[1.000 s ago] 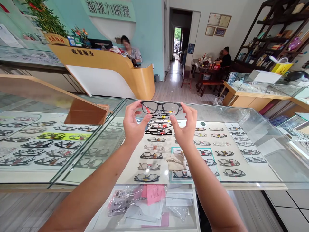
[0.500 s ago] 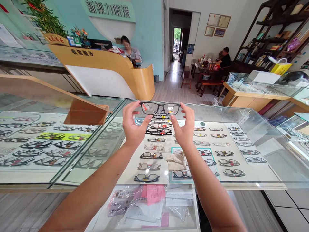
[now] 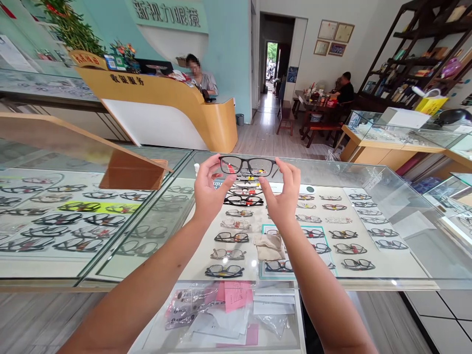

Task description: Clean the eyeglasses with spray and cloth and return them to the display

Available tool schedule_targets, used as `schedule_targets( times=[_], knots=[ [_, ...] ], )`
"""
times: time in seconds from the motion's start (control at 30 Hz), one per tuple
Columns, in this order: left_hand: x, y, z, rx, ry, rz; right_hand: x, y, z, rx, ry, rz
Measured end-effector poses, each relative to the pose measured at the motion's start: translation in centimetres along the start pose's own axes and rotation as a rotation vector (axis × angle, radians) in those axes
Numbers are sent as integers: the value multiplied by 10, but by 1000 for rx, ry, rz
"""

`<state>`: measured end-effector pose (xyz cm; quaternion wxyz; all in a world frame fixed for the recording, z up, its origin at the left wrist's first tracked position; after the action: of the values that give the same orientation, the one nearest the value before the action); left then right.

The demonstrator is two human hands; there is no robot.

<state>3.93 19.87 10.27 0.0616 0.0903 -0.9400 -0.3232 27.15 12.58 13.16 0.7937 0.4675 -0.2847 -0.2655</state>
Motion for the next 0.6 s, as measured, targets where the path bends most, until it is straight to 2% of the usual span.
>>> schedule_targets(
  times=[0.2, 0.3, 0.37, 0.5, 0.6],
  knots=[
    [1, -1, 4, 36, 13, -30, 0, 1, 4, 0, 22, 8],
    [3, -1, -2, -17, 46, -54, 1, 1, 2, -37, 74, -6],
    [6, -3, -12, -105, 93, -83, 2, 0, -6, -120, 157, -44],
    [8, -9, -37, -310, 207, -125, 2, -6, -30, -384, 349, -116],
    [7, -11, -43, -360, 248, -126, -1, -10, -40, -523, 415, -114]
  ],
)
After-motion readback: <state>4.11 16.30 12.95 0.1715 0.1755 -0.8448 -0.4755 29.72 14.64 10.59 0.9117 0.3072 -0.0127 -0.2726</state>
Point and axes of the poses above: each hand's wrist, its own y-axis towards the middle knuckle, its own x-axis out of the back of the hand, z = x × y, the point moved 9 cm from there along y, towards the middle knuckle, and after that the axes turned 5 degrees about x, right-handed, at the moved point
